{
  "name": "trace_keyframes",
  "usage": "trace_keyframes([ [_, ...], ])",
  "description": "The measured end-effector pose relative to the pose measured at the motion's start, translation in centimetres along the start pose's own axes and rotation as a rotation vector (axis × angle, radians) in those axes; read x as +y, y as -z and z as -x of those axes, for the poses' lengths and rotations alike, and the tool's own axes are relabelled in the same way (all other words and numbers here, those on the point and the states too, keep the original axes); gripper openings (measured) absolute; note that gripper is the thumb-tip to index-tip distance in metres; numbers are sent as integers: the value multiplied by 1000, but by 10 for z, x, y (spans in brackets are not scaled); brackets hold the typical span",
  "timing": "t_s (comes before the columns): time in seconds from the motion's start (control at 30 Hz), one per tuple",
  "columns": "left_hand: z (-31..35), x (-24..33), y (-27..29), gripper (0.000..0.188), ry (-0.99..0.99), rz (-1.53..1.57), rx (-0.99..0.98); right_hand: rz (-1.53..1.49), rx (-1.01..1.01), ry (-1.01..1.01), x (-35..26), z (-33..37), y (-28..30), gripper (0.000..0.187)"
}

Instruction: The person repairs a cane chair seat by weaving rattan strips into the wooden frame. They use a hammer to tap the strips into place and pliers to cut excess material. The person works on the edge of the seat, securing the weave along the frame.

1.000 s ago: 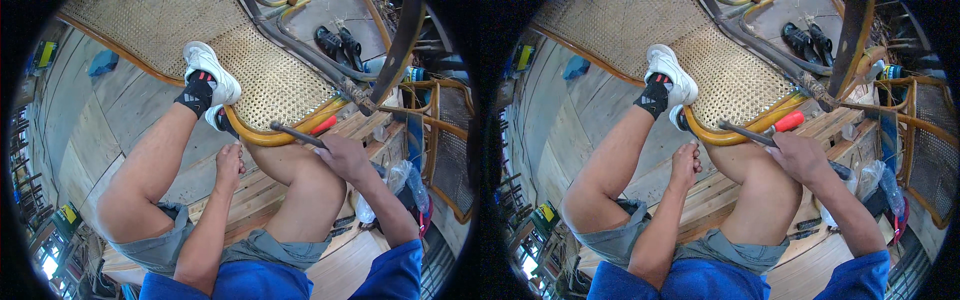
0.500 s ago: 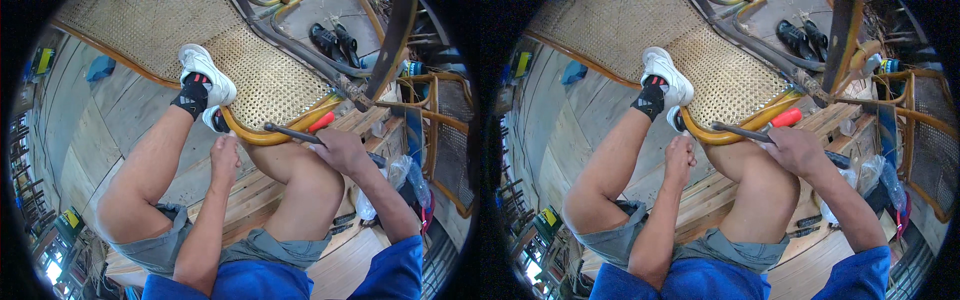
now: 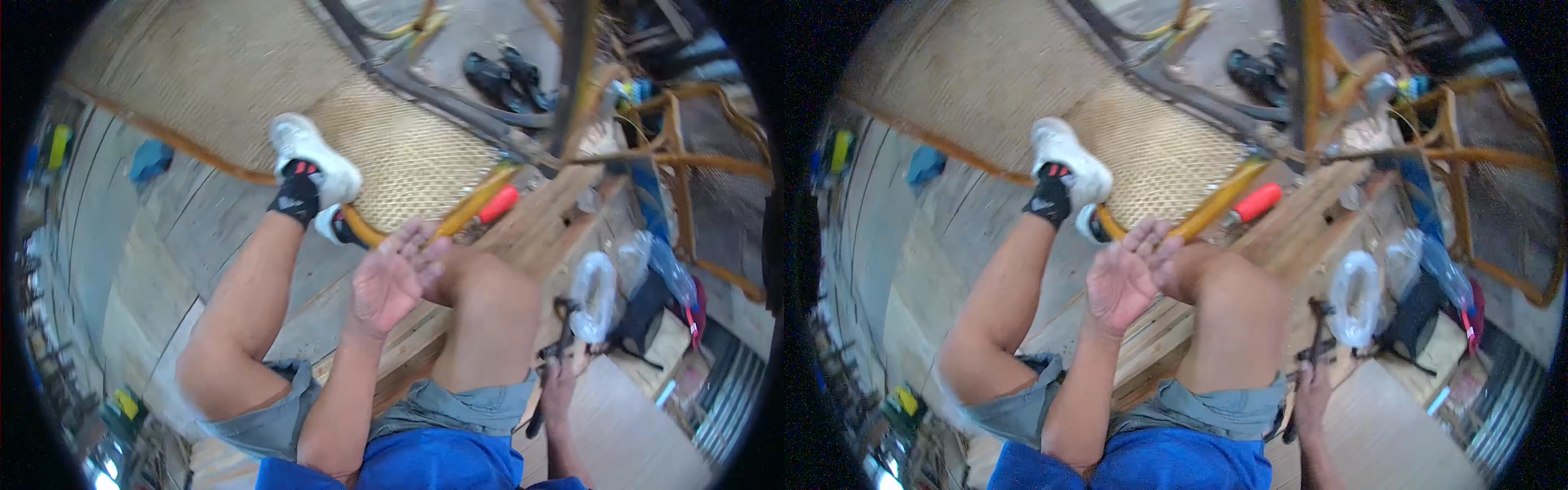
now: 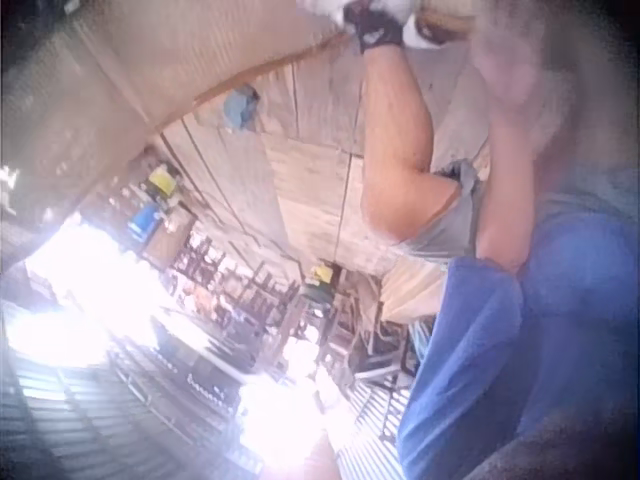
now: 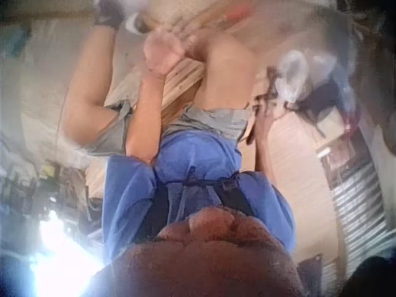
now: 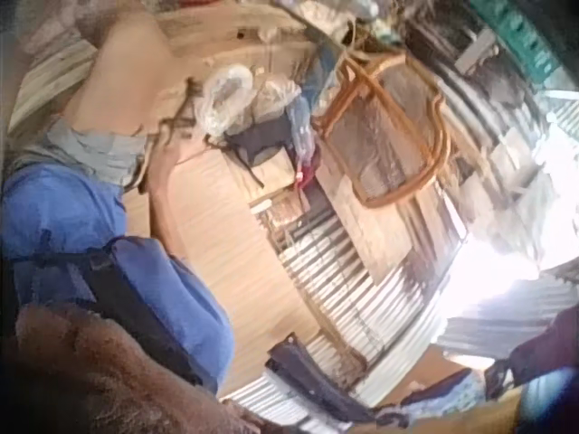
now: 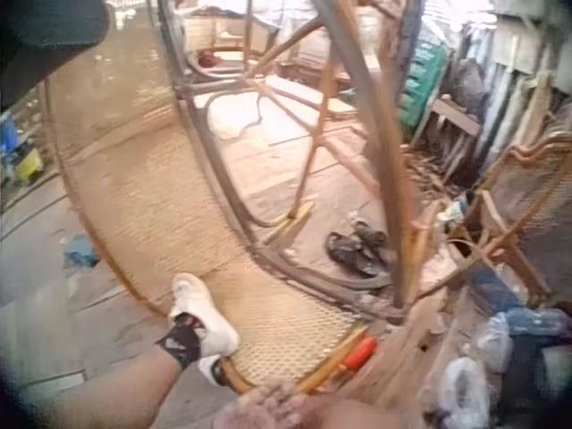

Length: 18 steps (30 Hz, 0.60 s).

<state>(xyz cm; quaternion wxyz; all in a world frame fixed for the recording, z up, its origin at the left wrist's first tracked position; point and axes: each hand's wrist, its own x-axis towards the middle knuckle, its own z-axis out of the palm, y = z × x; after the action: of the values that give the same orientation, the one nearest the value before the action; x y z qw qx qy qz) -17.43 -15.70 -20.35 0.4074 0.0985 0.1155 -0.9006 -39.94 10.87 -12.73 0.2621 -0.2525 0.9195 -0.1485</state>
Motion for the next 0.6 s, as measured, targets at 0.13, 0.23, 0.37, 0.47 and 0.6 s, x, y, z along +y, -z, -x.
trace_keyframes([
  [0.13,1,-9,-8,49,39,-592,294,153,-82,37,40,59,-13,23],
  [0.23,0,-18,-30,44,34,-647,351,169,-158,78,64,74,-14,26],
  [0.37,4,-17,-21,42,1,-823,439,121,-132,88,89,67,-17,27],
  [0.47,7,-13,-4,39,-11,-794,374,-94,39,-191,74,48,-10,24],
  [0.6,14,-30,-23,38,-9,-774,404,-256,232,-274,69,17,1,19],
])
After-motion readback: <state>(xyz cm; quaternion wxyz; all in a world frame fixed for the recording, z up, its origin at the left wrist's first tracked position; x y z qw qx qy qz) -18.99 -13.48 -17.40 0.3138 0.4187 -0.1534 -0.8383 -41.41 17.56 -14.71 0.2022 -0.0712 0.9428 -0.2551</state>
